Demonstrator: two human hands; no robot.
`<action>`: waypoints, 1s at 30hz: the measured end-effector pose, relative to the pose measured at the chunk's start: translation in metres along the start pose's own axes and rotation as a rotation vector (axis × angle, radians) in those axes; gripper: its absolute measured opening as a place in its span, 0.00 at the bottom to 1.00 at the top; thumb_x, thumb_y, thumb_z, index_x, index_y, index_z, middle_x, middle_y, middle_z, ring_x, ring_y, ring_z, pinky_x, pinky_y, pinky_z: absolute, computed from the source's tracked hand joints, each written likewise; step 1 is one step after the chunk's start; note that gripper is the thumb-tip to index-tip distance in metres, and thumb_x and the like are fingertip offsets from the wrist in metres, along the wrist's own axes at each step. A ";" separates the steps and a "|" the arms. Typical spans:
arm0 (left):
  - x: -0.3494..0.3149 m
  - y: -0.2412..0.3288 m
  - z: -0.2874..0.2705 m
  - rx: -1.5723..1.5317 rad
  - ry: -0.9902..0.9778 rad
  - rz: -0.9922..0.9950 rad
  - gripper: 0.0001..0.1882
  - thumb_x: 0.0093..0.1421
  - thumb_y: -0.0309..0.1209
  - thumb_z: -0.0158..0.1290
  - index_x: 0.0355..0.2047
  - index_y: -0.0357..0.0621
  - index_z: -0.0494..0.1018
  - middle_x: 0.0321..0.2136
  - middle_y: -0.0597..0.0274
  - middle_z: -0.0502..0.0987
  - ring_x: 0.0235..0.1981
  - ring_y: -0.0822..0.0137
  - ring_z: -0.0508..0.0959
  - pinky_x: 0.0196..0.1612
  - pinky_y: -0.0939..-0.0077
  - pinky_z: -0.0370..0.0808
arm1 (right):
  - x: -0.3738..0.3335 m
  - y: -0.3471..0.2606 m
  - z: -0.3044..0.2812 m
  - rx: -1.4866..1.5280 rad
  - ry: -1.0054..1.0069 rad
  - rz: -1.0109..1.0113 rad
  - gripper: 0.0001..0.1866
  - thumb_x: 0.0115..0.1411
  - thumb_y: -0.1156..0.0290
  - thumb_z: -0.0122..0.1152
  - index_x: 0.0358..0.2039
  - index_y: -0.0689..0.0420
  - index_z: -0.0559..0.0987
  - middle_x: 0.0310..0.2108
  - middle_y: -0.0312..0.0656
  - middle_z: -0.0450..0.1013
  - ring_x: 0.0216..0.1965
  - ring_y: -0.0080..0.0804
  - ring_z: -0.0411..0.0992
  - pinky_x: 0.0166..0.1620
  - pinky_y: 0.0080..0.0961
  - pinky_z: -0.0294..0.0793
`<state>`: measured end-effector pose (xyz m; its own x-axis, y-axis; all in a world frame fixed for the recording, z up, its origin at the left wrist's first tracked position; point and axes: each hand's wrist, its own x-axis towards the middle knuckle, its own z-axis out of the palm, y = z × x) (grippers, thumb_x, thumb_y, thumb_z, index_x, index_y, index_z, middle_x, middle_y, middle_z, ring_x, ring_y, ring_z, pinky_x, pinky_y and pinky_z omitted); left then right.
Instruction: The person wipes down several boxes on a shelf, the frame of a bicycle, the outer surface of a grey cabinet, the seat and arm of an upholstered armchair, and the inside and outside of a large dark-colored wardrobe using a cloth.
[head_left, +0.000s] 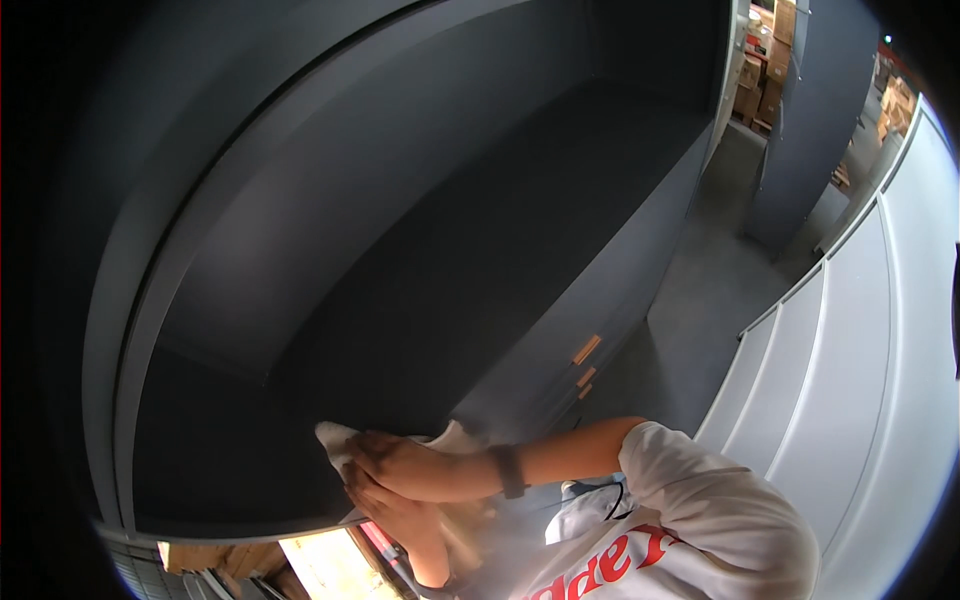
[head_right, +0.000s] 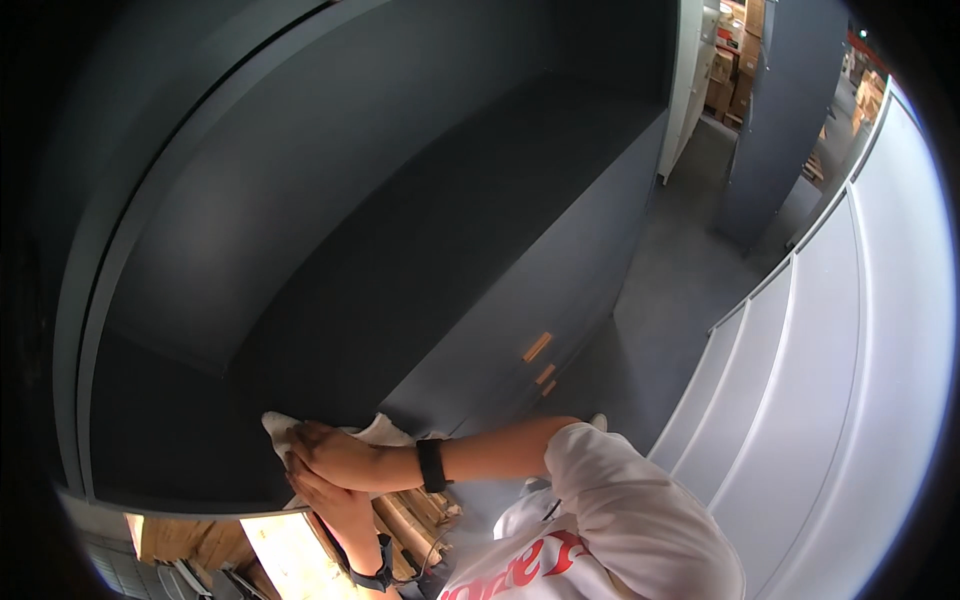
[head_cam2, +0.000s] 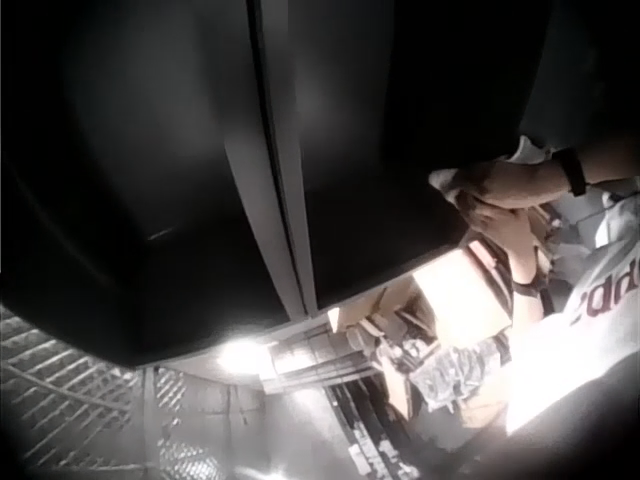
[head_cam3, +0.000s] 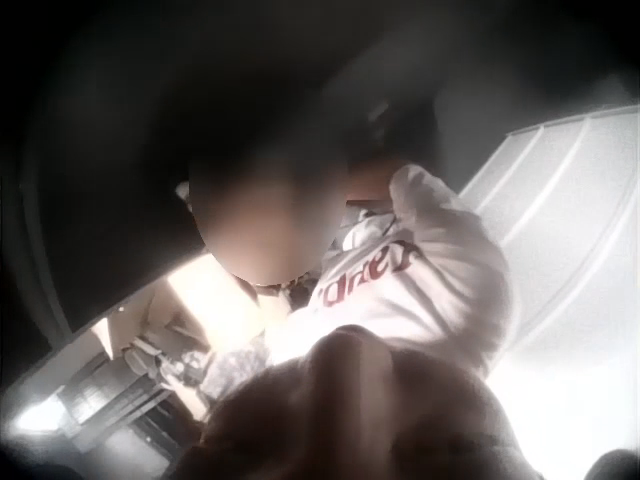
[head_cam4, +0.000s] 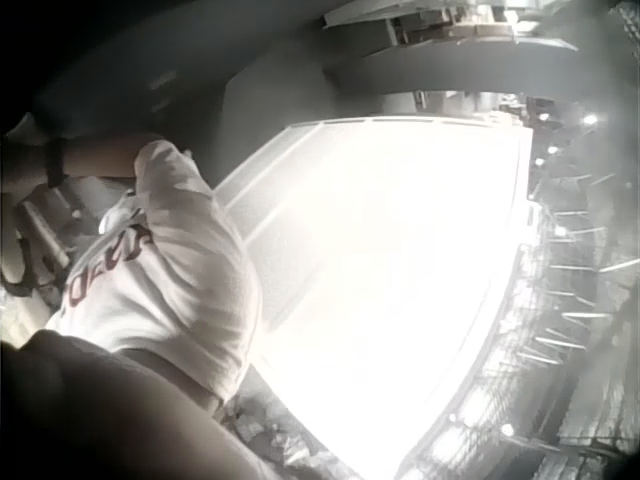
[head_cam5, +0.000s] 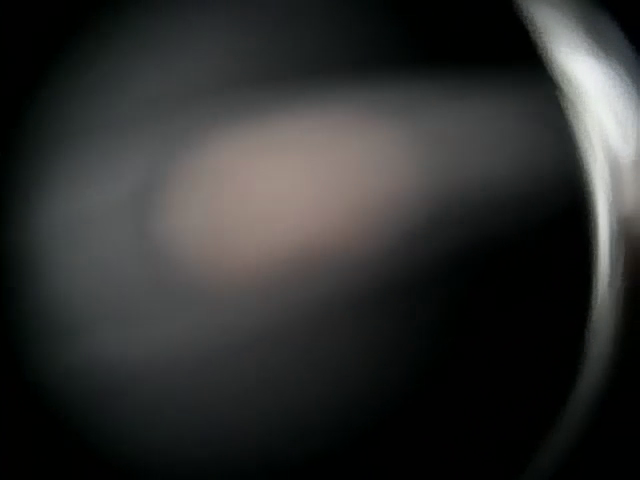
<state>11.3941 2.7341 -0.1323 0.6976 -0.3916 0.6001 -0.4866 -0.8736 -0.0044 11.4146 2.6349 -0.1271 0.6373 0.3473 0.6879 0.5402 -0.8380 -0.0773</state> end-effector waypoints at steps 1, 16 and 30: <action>0.007 0.012 0.001 -0.046 -0.024 0.008 0.33 0.60 0.46 0.41 0.56 0.30 0.50 0.54 0.36 0.59 0.55 0.41 0.60 0.59 0.51 0.54 | -0.005 0.009 -0.009 0.014 -0.042 0.062 0.15 0.52 0.74 0.45 0.41 0.62 0.71 0.43 0.55 0.70 0.43 0.44 0.71 0.53 0.33 0.68; 0.137 0.273 0.068 -0.448 -0.246 0.375 0.40 0.50 0.28 0.50 0.62 0.38 0.44 0.54 0.36 0.60 0.58 0.42 0.57 0.63 0.55 0.47 | -0.144 0.250 -0.175 0.160 0.048 0.516 0.38 0.54 0.71 0.49 0.59 0.74 0.45 0.32 0.57 0.70 0.35 0.51 0.68 0.45 0.38 0.66; 0.221 0.496 0.157 -0.521 -0.332 0.343 0.35 0.60 0.44 0.42 0.62 0.39 0.45 0.59 0.34 0.52 0.63 0.44 0.49 0.64 0.53 0.41 | -0.280 0.372 -0.289 0.047 0.305 0.603 0.28 0.55 0.76 0.50 0.57 0.65 0.59 0.53 0.53 0.64 0.52 0.46 0.65 0.53 0.33 0.65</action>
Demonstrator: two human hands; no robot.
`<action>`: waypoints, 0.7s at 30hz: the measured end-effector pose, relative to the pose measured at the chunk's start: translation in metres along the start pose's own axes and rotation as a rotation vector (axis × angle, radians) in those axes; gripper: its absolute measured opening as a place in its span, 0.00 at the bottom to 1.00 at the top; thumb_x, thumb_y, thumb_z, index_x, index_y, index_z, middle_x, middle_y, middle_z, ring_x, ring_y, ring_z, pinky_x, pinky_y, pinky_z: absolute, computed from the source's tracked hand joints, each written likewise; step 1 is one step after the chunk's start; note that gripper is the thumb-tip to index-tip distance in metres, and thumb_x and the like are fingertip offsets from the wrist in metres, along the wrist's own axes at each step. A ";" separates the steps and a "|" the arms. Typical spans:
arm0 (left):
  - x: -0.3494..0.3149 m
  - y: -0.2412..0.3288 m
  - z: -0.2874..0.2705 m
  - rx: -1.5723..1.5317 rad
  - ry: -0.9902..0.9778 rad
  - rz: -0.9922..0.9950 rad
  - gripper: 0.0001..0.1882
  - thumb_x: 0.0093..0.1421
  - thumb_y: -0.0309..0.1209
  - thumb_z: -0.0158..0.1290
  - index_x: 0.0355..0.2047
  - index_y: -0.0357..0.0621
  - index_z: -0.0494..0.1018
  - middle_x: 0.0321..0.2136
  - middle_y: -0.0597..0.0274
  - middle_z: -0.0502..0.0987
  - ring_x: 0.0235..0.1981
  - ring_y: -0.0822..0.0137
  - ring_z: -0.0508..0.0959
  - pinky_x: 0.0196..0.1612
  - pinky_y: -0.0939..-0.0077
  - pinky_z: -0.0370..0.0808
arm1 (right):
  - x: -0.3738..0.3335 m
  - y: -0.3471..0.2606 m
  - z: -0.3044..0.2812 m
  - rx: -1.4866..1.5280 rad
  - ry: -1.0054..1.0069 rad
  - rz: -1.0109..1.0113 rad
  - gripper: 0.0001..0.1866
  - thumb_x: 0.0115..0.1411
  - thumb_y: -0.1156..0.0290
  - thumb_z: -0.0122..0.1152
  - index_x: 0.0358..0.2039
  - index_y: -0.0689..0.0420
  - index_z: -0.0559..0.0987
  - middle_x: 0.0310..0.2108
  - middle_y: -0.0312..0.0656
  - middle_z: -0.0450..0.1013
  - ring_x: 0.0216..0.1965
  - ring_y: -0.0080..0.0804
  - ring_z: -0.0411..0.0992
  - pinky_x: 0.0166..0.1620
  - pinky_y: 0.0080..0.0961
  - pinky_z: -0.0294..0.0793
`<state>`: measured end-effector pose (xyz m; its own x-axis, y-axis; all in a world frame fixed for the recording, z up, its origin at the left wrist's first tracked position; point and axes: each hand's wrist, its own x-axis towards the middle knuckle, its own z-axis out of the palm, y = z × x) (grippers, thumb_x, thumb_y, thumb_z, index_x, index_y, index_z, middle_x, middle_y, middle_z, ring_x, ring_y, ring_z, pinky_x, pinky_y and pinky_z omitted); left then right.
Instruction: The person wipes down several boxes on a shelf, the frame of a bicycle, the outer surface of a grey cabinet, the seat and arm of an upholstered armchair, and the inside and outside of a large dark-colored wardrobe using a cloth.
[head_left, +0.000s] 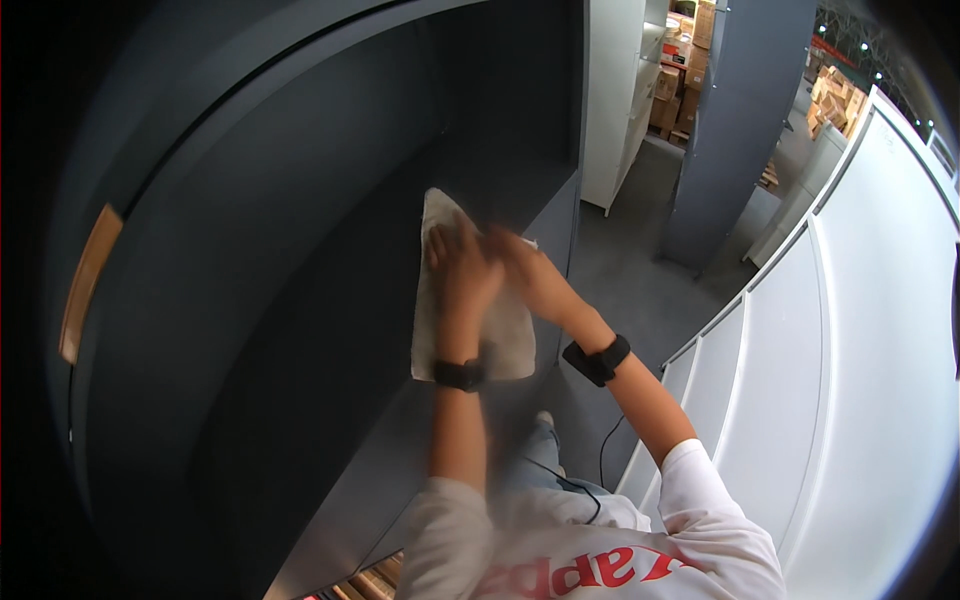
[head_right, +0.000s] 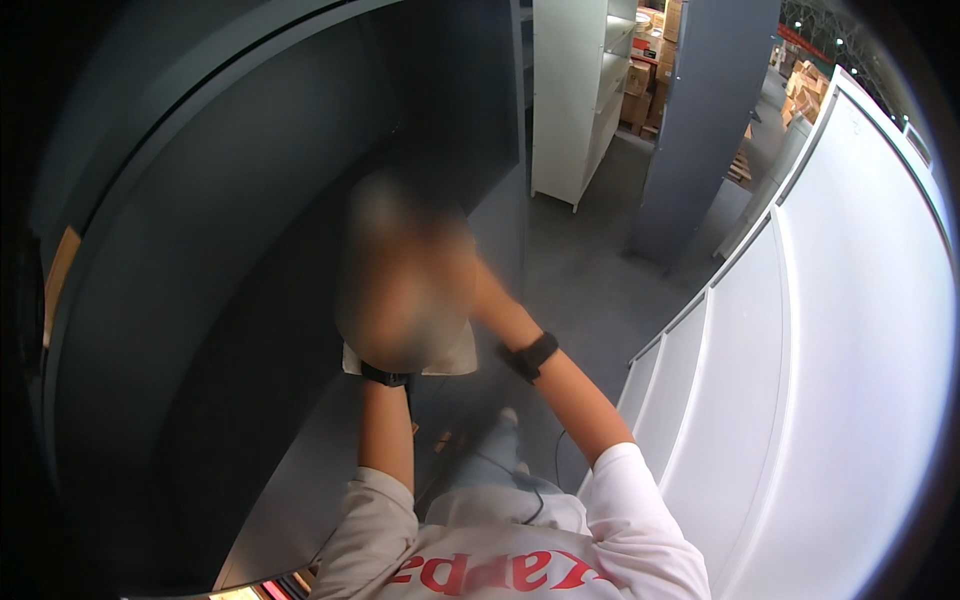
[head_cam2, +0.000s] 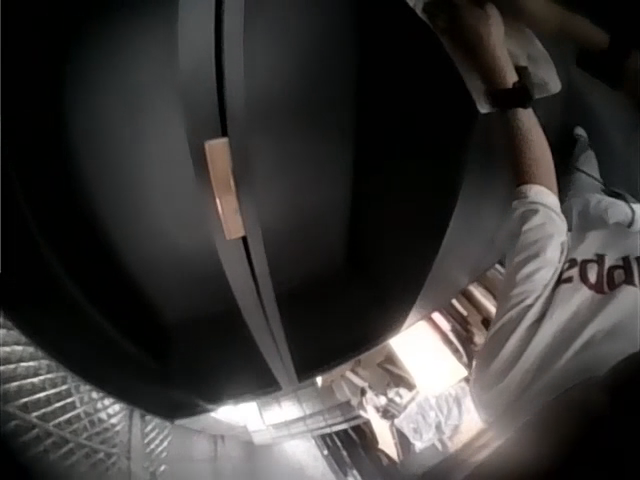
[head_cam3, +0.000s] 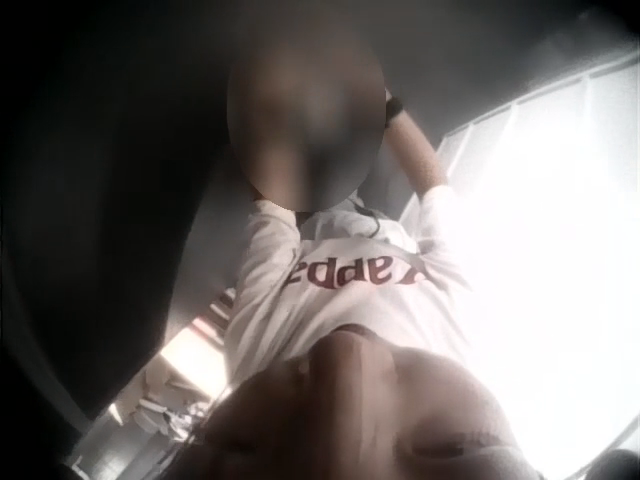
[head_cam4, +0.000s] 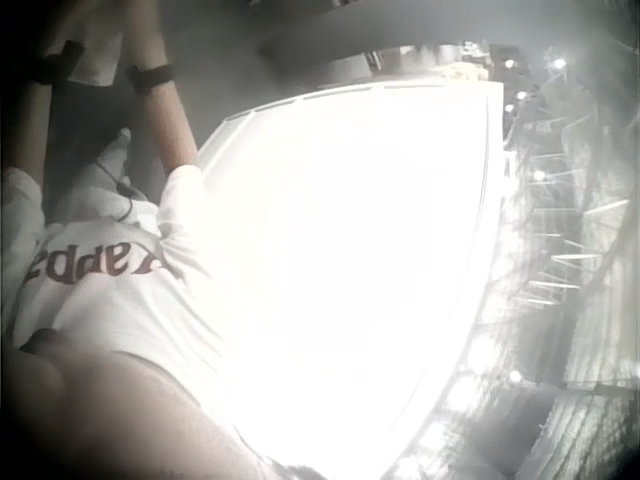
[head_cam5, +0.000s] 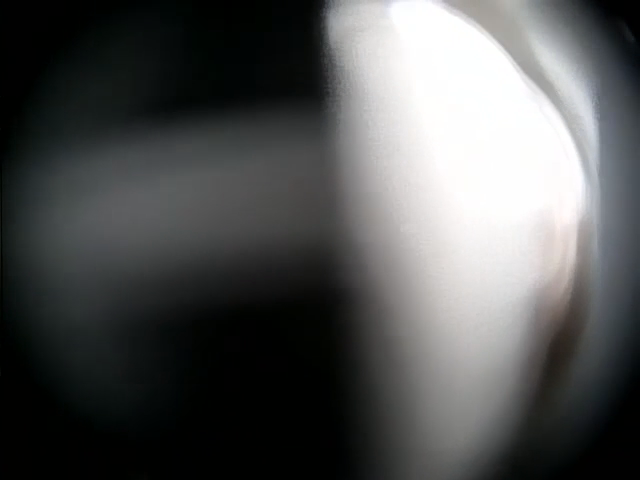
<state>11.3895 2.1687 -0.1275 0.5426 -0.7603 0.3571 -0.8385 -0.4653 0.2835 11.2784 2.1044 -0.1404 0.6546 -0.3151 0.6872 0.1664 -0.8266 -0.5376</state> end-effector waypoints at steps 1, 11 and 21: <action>0.006 0.005 0.001 -0.050 0.007 -0.028 0.34 0.61 0.43 0.41 0.62 0.39 0.46 0.59 0.34 0.51 0.63 0.44 0.49 0.64 0.54 0.41 | -0.001 0.007 -0.001 0.013 -0.013 -0.030 0.29 0.55 0.75 0.50 0.58 0.65 0.58 0.55 0.54 0.62 0.54 0.46 0.63 0.55 0.34 0.63; 0.088 0.073 0.051 -0.076 0.082 -0.012 0.31 0.62 0.42 0.36 0.57 0.29 0.55 0.58 0.37 0.55 0.62 0.49 0.53 0.65 0.58 0.43 | 0.020 0.080 -0.058 -0.127 0.022 -0.002 0.42 0.49 0.63 0.62 0.60 0.64 0.53 0.60 0.54 0.52 0.61 0.49 0.52 0.62 0.38 0.49; 0.120 0.124 0.066 -0.298 0.130 0.027 0.20 0.61 0.37 0.42 0.48 0.33 0.64 0.47 0.44 0.66 0.52 0.54 0.65 0.56 0.62 0.56 | 0.043 0.119 -0.121 -0.108 -0.074 0.100 0.36 0.49 0.61 0.62 0.56 0.61 0.61 0.51 0.50 0.64 0.55 0.43 0.60 0.62 0.38 0.49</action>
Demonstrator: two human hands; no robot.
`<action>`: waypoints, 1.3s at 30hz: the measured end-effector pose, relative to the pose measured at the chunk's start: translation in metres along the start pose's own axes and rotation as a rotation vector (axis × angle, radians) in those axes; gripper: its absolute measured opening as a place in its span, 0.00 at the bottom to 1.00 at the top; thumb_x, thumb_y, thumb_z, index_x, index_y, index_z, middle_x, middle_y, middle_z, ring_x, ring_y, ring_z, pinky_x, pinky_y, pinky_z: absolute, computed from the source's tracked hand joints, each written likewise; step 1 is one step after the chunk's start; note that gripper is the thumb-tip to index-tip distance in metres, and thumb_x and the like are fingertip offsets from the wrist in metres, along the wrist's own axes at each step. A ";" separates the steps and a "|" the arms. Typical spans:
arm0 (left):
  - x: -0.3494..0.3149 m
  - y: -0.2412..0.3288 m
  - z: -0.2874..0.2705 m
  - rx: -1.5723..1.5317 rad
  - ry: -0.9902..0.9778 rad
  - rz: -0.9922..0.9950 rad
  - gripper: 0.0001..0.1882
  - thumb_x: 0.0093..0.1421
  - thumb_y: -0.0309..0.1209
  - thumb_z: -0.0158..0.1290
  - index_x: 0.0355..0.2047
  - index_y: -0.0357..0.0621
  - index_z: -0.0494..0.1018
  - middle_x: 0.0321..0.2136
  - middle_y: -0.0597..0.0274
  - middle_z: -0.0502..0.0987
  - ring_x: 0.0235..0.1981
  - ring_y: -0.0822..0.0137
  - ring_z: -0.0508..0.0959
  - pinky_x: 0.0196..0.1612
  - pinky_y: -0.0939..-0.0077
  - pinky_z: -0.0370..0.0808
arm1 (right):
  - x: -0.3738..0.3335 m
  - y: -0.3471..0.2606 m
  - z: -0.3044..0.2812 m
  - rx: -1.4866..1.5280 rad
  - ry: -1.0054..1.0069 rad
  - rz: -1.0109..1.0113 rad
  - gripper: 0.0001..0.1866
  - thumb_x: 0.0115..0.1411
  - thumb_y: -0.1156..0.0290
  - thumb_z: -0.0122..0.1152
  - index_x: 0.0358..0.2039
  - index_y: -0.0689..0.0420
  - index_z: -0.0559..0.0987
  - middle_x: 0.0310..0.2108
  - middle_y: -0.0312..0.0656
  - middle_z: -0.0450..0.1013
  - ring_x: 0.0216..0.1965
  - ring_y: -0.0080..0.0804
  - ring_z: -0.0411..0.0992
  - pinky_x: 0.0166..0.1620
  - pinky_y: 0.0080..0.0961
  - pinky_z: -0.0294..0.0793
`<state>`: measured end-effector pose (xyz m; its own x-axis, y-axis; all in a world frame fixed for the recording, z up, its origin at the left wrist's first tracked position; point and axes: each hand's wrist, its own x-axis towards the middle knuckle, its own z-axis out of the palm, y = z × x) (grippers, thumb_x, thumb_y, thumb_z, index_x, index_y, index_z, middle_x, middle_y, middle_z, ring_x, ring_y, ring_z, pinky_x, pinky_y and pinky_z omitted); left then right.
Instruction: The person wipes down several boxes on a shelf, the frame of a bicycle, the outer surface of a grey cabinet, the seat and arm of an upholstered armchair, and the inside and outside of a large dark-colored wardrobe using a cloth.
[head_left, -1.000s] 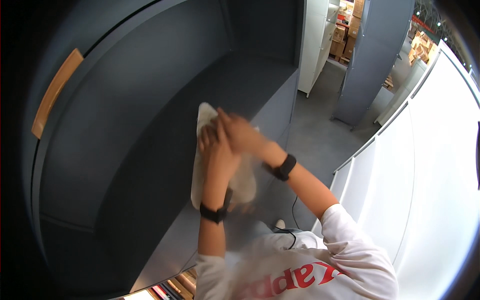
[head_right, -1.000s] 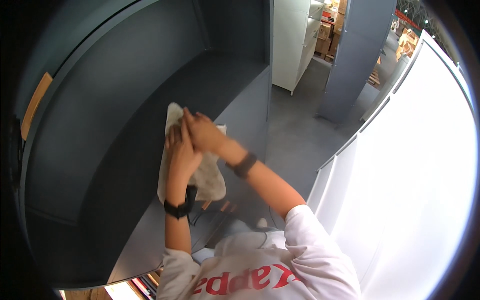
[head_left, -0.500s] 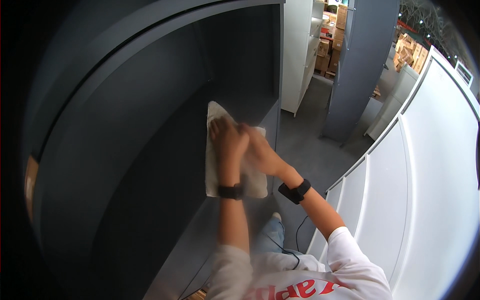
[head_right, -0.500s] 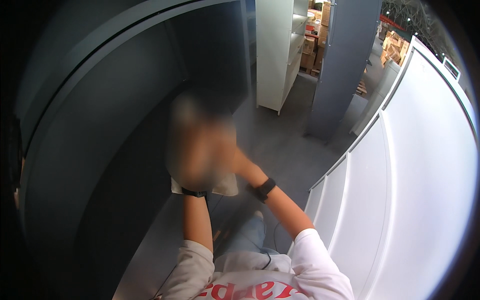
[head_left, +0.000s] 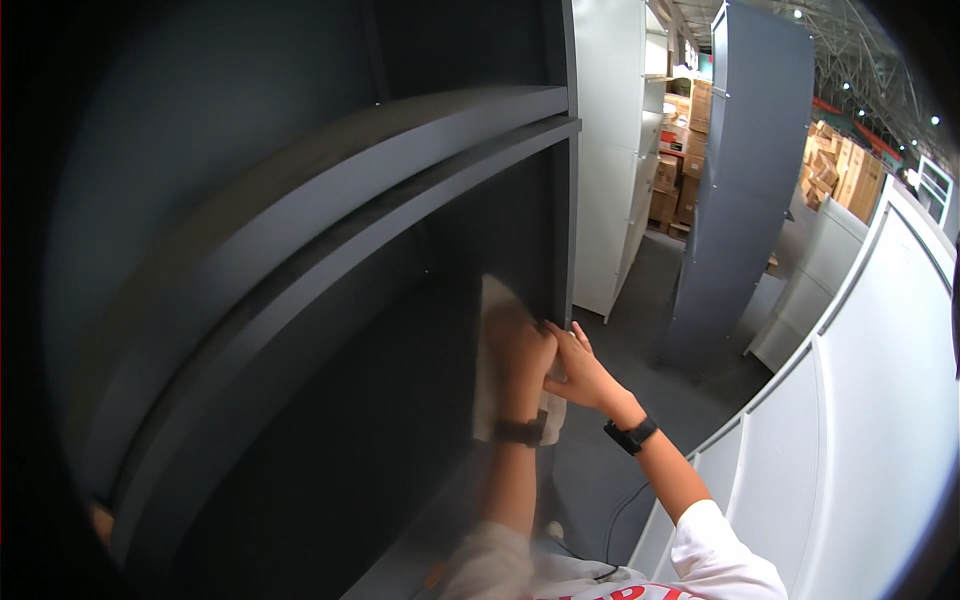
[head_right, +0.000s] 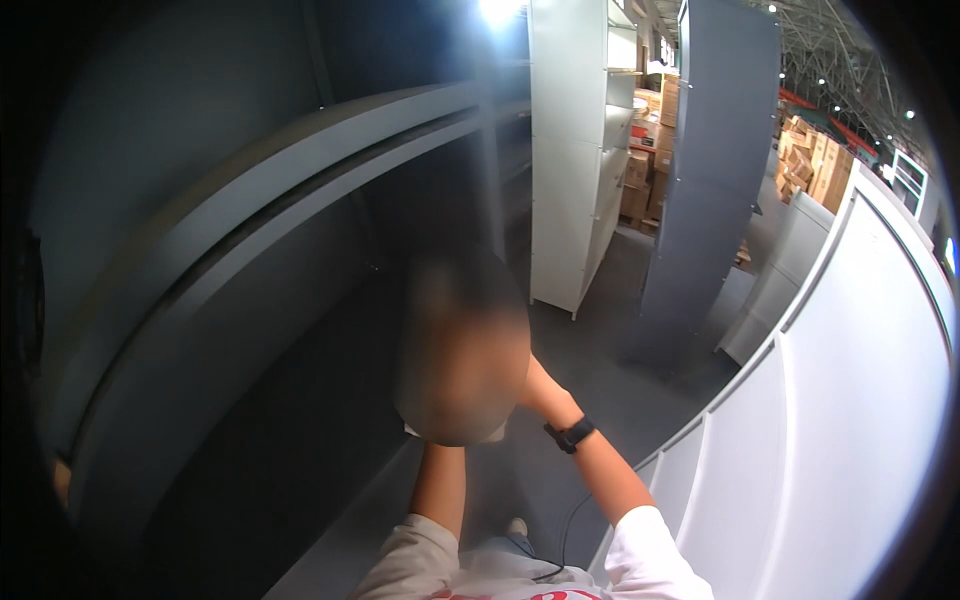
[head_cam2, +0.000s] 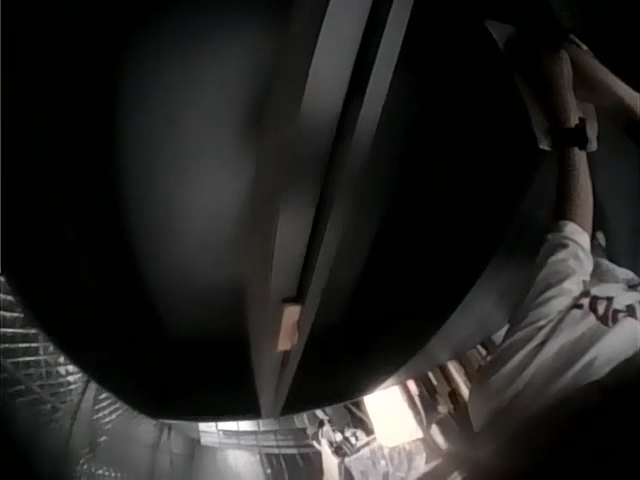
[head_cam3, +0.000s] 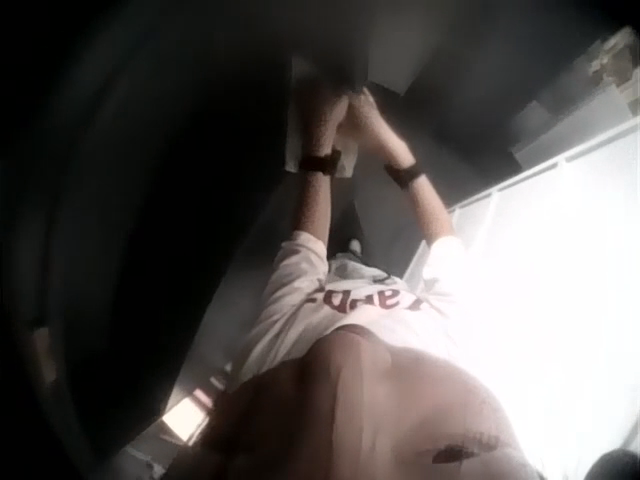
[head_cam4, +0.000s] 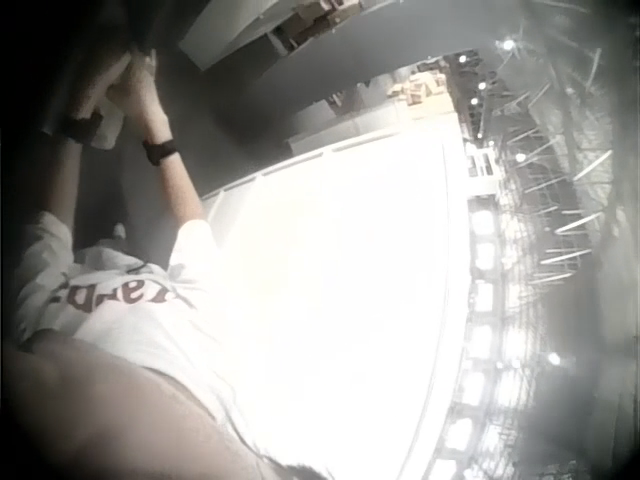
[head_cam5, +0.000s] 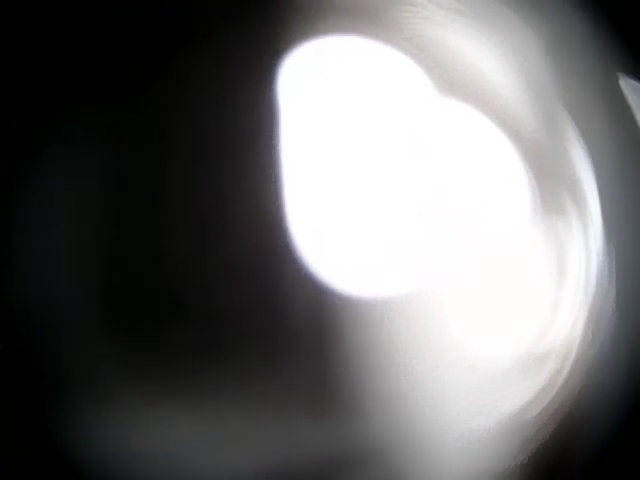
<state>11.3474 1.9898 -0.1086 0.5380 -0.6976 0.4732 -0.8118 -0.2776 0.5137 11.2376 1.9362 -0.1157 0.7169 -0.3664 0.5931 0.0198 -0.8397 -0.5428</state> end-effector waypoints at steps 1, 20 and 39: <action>-0.004 0.003 0.002 -0.034 -0.011 0.011 0.19 0.61 0.37 0.42 0.47 0.34 0.65 0.46 0.45 0.67 0.51 0.55 0.65 0.55 0.63 0.57 | -0.002 0.001 -0.004 -0.023 0.162 -0.167 0.24 0.51 0.70 0.61 0.49 0.60 0.69 0.51 0.50 0.65 0.51 0.42 0.64 0.52 0.33 0.63; -0.072 0.005 -0.008 0.317 0.241 0.323 0.23 0.46 0.29 0.50 0.45 0.41 0.66 0.43 0.56 0.69 0.47 0.57 0.66 0.50 0.64 0.61 | -0.054 -0.018 0.035 0.135 0.101 0.048 0.15 0.46 0.80 0.56 0.37 0.61 0.70 0.33 0.50 0.68 0.36 0.52 0.67 0.37 0.38 0.68; -0.256 -0.070 -0.284 -0.238 0.362 -0.206 0.10 0.60 0.28 0.45 0.41 0.39 0.70 0.31 0.61 0.76 0.30 0.69 0.75 0.34 0.77 0.70 | 0.042 -0.358 0.008 0.133 0.233 -0.846 0.19 0.44 0.76 0.62 0.40 0.61 0.74 0.38 0.45 0.70 0.38 0.44 0.68 0.41 0.32 0.68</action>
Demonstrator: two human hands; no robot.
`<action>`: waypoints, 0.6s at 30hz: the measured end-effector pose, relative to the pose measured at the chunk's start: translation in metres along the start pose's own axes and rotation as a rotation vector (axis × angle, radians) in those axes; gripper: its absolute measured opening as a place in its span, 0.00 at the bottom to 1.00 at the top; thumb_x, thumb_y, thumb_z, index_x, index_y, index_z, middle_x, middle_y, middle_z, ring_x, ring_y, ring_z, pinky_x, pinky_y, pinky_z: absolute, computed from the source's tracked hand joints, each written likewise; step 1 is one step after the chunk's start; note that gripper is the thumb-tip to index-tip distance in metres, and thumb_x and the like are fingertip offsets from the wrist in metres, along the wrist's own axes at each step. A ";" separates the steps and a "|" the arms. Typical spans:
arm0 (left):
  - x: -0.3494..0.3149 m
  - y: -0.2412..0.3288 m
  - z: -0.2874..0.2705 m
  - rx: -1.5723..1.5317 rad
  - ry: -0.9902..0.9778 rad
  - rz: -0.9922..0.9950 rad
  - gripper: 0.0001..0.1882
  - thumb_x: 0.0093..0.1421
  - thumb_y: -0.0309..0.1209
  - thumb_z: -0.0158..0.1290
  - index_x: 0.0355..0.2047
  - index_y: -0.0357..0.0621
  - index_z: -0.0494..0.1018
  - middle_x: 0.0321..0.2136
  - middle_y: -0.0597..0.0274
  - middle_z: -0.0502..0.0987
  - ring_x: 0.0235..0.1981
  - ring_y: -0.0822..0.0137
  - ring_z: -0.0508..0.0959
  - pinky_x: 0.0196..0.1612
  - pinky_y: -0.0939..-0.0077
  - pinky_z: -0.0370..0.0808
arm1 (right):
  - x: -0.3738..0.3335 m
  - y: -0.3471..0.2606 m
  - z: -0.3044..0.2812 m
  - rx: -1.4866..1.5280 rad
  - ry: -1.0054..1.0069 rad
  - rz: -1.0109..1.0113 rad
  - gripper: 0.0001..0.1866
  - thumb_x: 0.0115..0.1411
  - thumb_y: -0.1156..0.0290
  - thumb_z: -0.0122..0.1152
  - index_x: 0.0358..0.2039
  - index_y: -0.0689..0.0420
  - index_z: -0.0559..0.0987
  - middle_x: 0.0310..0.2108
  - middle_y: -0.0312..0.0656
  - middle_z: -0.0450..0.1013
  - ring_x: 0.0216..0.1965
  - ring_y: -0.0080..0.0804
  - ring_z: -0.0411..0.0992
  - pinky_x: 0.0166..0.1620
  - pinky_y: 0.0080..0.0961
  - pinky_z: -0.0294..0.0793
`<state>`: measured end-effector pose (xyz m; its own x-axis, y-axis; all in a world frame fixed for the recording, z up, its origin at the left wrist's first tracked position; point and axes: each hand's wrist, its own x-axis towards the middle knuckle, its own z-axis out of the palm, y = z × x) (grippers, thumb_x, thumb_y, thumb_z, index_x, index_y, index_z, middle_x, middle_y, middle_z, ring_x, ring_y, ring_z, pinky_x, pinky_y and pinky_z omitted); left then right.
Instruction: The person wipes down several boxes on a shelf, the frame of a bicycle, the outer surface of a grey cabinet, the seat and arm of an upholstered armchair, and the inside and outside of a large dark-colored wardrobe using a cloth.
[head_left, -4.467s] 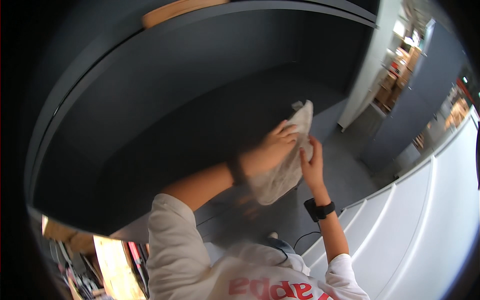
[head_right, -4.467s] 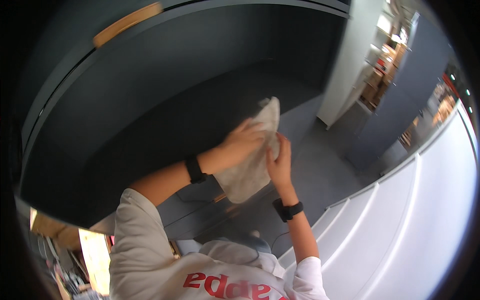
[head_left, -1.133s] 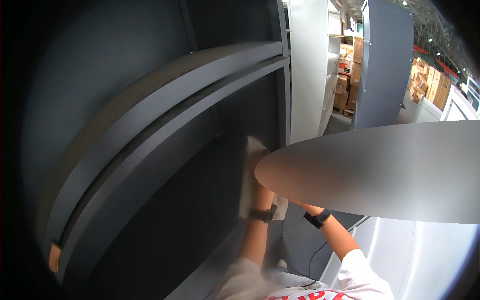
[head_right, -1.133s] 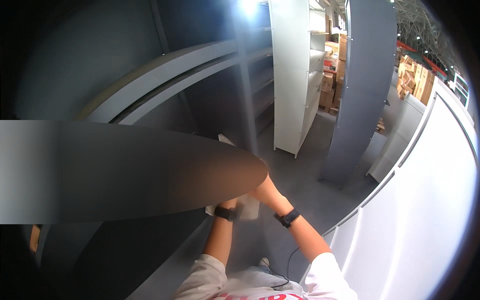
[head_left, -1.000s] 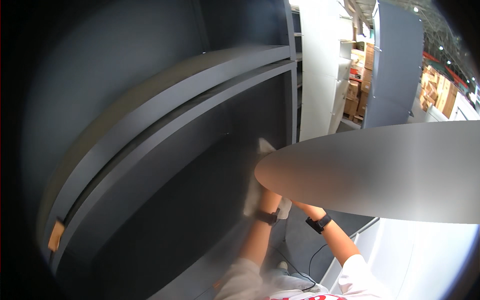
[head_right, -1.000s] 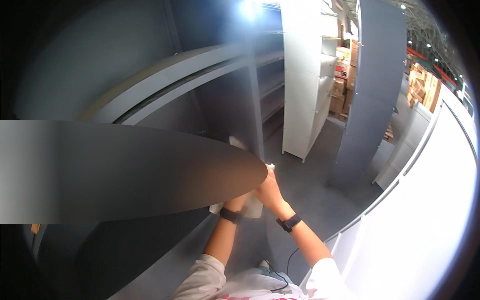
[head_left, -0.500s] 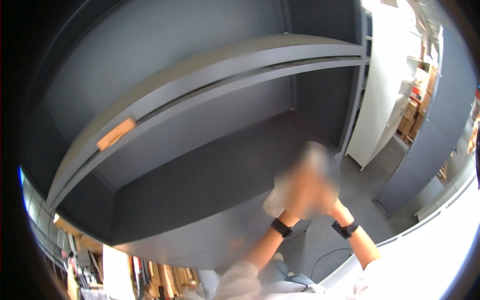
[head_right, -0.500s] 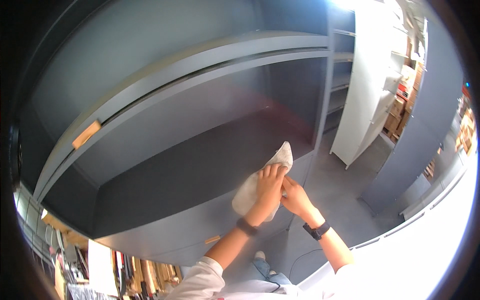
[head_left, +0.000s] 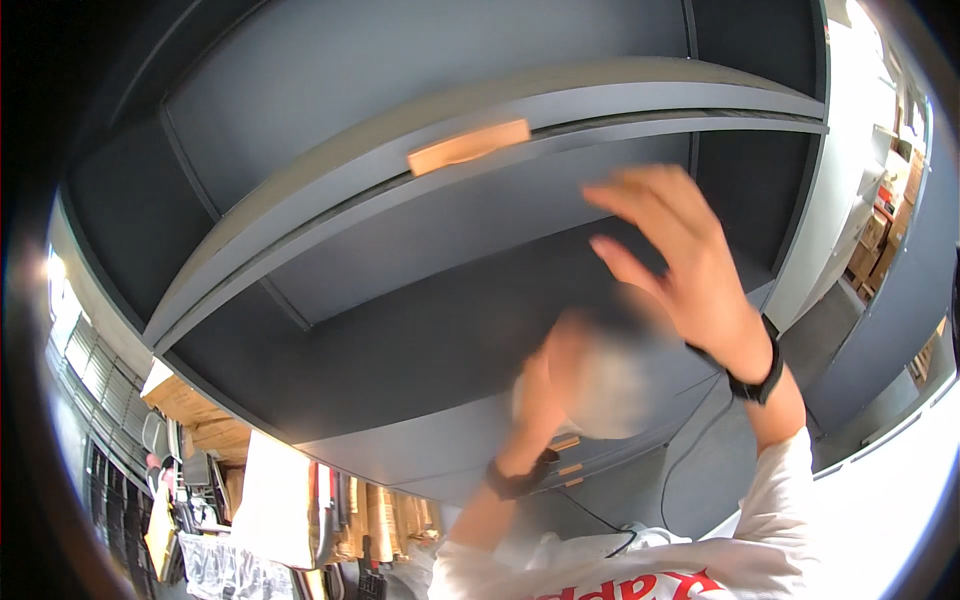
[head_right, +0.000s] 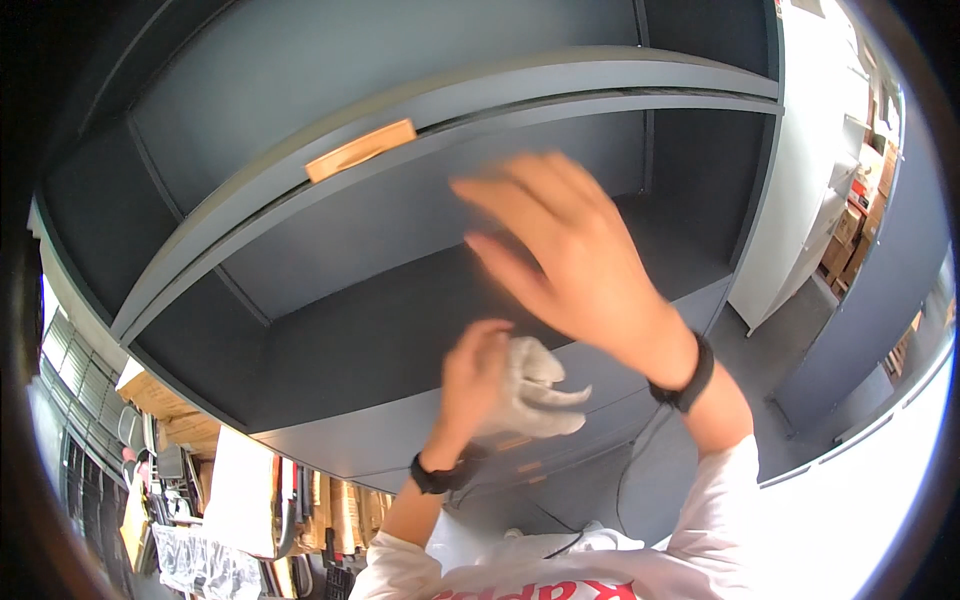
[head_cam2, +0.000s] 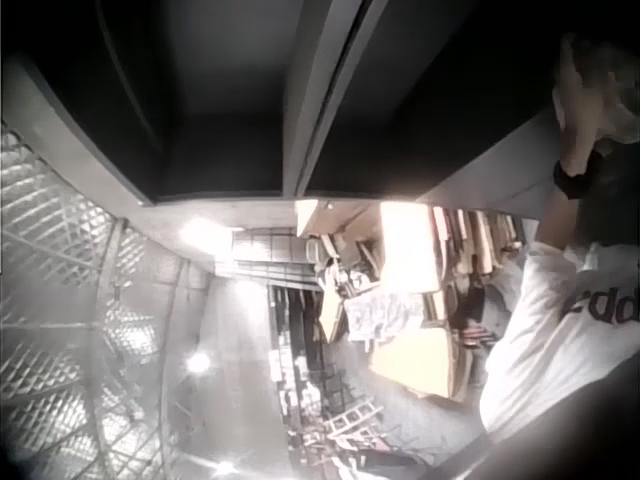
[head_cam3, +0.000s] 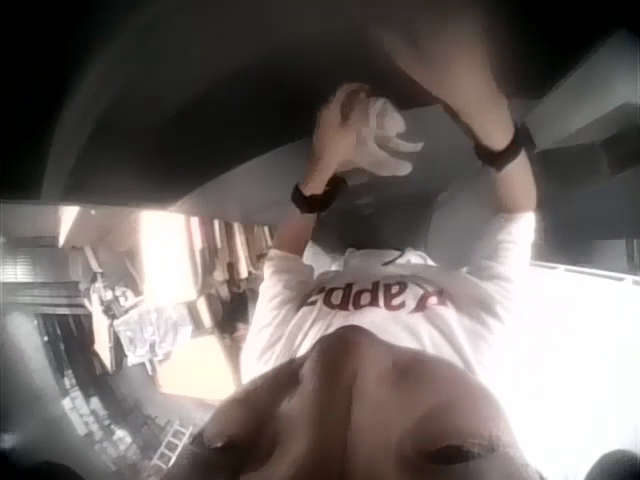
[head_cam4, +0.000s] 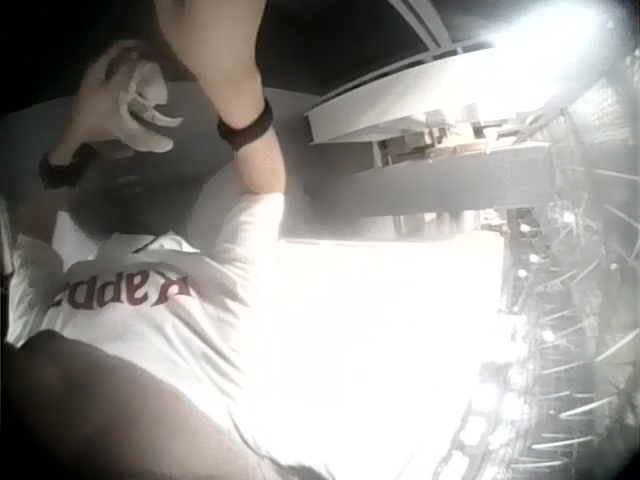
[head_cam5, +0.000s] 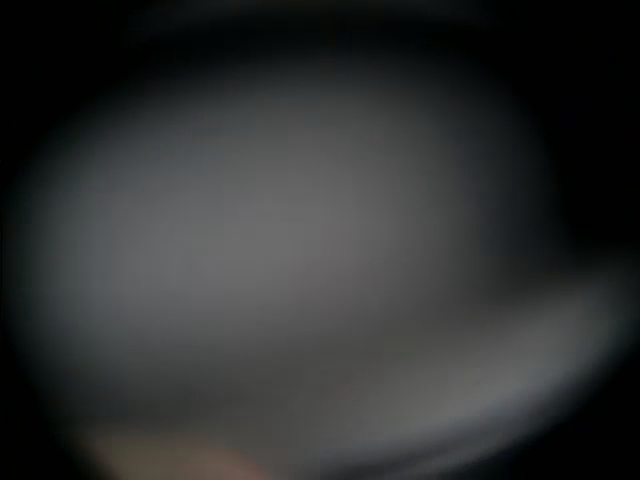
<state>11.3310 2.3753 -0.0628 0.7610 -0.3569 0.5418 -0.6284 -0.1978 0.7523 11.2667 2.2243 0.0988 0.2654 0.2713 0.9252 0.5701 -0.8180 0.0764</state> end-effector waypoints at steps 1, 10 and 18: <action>0.007 0.007 -0.013 -0.142 -0.016 -0.013 0.10 0.61 0.28 0.45 0.41 0.40 0.70 0.31 0.65 0.75 0.28 0.75 0.72 0.32 0.81 0.68 | 0.012 0.005 0.009 -0.076 0.023 -0.039 0.20 0.44 0.76 0.63 0.40 0.60 0.73 0.38 0.44 0.69 0.39 0.43 0.67 0.42 0.32 0.68; 0.056 0.060 -0.147 -0.595 0.111 -0.014 0.18 0.63 0.37 0.45 0.47 0.37 0.69 0.41 0.64 0.70 0.43 0.76 0.67 0.48 0.83 0.61 | 0.068 -0.021 0.058 -0.209 0.009 -0.087 0.17 0.43 0.77 0.63 0.36 0.60 0.71 0.37 0.42 0.67 0.41 0.42 0.66 0.44 0.33 0.67; 0.095 0.064 -0.148 -0.591 0.244 0.115 0.14 0.61 0.37 0.50 0.29 0.36 0.71 0.19 0.77 0.66 0.20 0.86 0.60 0.23 0.90 0.56 | 0.087 -0.025 0.040 -0.278 -0.149 -0.126 0.11 0.47 0.78 0.61 0.33 0.61 0.72 0.33 0.42 0.70 0.32 0.42 0.70 0.35 0.31 0.71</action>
<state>11.3868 2.4639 0.0928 0.7527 -0.1144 0.6484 -0.5664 0.3895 0.7263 11.3062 2.2884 0.1624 0.3285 0.4332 0.8393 0.3776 -0.8748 0.3037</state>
